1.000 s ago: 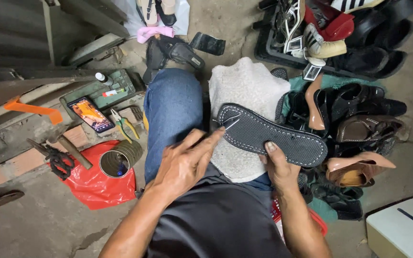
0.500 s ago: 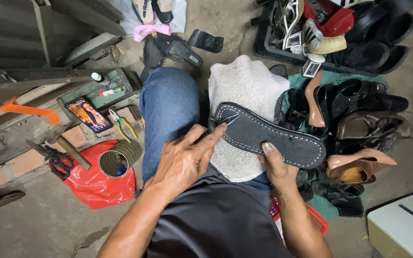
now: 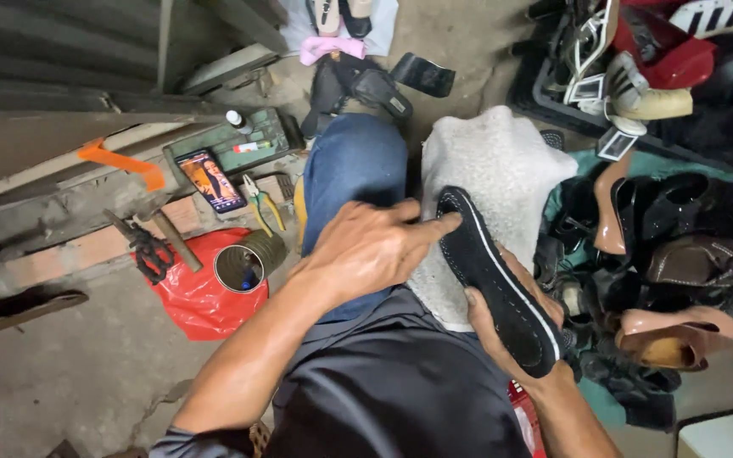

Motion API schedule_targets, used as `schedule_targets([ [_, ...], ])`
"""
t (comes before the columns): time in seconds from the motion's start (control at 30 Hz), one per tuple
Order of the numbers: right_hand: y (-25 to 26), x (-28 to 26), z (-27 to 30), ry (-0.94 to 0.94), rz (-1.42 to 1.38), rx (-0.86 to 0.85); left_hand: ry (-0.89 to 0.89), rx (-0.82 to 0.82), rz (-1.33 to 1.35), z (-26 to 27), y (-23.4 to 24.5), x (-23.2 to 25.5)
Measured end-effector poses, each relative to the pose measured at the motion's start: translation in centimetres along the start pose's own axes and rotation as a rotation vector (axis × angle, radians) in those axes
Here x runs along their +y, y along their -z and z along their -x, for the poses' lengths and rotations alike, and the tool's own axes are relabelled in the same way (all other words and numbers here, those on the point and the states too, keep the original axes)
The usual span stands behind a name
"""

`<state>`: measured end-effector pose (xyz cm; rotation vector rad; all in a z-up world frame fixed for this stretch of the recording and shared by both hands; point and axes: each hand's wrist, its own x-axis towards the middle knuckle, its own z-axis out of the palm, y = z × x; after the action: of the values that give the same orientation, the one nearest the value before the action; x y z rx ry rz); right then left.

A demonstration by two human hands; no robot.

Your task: Hand-stitching a replacement sole onto a shoe using a needle and thread.

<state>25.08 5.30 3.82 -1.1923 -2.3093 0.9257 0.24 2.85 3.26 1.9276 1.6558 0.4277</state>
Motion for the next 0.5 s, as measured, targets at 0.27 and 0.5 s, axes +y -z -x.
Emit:
schedule_targets([
  [0.27,-1.2,-0.4,-0.1,0.2,0.165,0.024,0.015,0.074,0.13,1.6,-1.0,-1.4],
  [0.5,-0.3,1.5,0.6,0.369,0.127,-0.307,0.007,0.227,0.088,3.5,-1.8,-0.5],
])
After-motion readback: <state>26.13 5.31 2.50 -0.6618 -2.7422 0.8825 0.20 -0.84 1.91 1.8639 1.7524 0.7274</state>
